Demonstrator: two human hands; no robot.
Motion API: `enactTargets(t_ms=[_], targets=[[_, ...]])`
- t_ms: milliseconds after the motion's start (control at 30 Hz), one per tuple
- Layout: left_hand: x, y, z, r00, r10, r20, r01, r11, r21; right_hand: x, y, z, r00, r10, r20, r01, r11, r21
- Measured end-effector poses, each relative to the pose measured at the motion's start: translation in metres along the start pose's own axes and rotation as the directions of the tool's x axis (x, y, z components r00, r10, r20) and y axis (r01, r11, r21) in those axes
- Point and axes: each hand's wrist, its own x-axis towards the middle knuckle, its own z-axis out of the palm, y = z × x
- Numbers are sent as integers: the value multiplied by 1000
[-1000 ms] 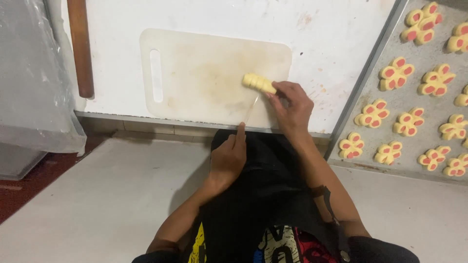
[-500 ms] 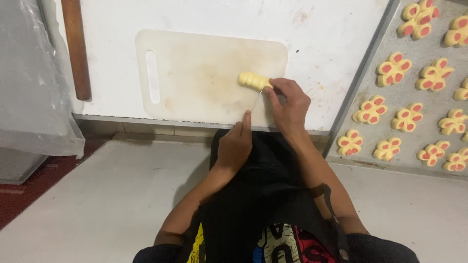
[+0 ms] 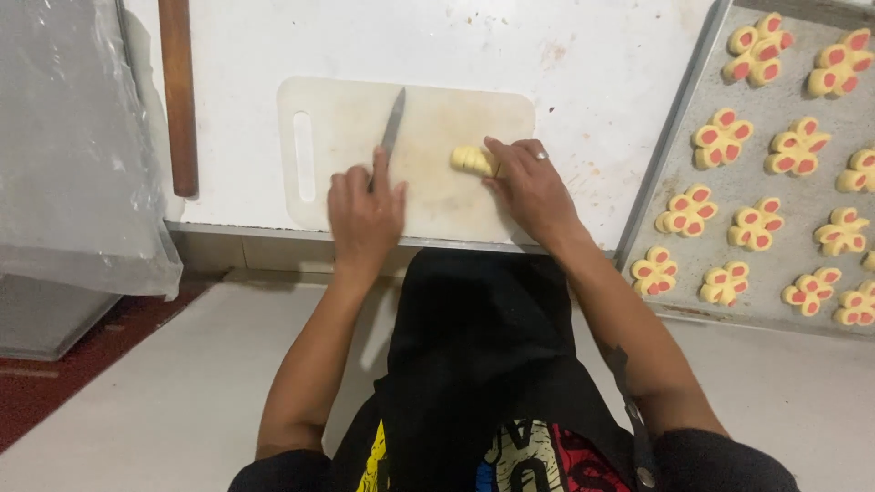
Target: Shaping dough into flower patterns by cutting and folding, then arranging them on a baking tray.
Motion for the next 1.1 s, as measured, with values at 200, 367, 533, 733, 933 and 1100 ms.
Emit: enactTargets(t_ms=[200,367,533,733,933,1100], targets=[[50,65,89,932,339,131,-180,744,-643,21,6,-30,950,191,246,-263,915,307],[73,50,41,964,217,155,74,342,-937,17,1,-57,932,238,275,-363,616,699],[74,55,-14,916,181,358,368,-23,-930,-4,-32,-72,942,232,242,-327,476,816],[61,72,-36,853,164,496,503,-2,-864,-26,-67,-79,952,299,61,-277,765,581],[27,94,-68,790,79,608,604,-274,-749,-52,-87,-81,970,238,-56,-177,841,512],[-18,113,-42,765,151,626,549,-661,-511,-85,-78,-90,893,392,221,-360,328,873]])
